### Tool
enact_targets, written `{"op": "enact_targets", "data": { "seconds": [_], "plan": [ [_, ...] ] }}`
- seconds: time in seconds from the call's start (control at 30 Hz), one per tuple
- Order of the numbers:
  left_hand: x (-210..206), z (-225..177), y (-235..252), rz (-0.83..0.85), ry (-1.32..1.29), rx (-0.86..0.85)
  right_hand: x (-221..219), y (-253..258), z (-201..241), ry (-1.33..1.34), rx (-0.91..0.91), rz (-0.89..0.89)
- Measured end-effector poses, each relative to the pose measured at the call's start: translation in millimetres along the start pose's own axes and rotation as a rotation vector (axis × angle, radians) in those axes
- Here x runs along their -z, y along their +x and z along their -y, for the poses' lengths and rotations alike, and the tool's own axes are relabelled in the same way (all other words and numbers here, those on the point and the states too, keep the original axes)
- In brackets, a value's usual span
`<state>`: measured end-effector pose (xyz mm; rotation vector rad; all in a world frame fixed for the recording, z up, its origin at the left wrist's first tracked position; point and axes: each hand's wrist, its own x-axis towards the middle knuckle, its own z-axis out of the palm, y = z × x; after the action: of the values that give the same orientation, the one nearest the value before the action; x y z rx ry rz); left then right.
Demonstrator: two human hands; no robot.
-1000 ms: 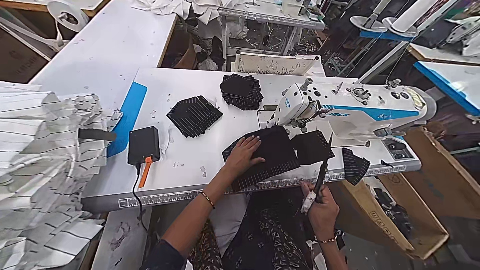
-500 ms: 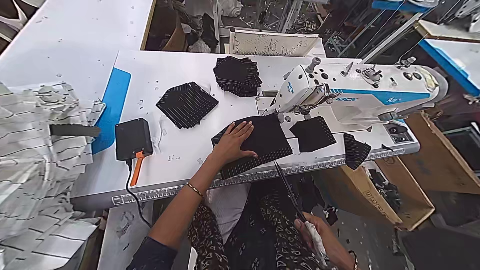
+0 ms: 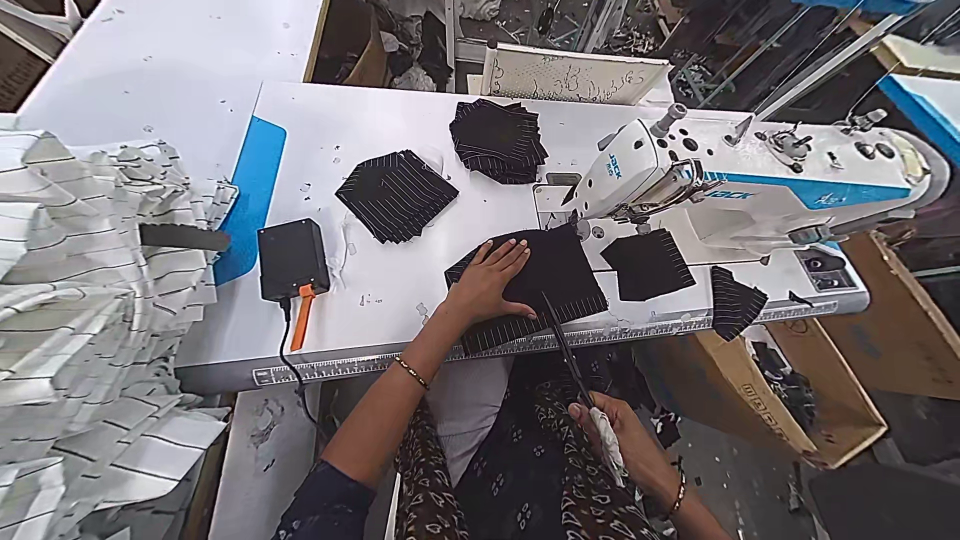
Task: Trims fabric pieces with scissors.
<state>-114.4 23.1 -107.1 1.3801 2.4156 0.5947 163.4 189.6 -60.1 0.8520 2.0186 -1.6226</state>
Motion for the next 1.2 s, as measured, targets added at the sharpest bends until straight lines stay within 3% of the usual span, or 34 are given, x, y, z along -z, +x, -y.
{"op": "enact_targets", "data": {
  "seconds": [0.13,0.33,0.6,0.77,1.1,1.2],
  "plan": [
    [1,-1,0,0.016,0.000,-0.003,-11,-4,-5,0.023,-0.011,-0.072],
    [1,-4,-1,0.053,0.010,-0.017,-10,0,9,0.245,-0.031,0.057],
    [1,-7,-3,0.080,-0.002,-0.007,-13,7,18,0.237,-0.036,0.013],
    [-2,-6,-4,0.017,-0.014,-0.024,-12,20,34,0.290,-0.034,0.103],
    [1,-9,-5,-0.004,-0.066,-0.004,-9,33,52,0.291,-0.031,0.086],
    [-1,-7,-7,-0.078,-0.117,-0.009,-8,41,65,0.266,-0.047,0.073]
  ]
}}
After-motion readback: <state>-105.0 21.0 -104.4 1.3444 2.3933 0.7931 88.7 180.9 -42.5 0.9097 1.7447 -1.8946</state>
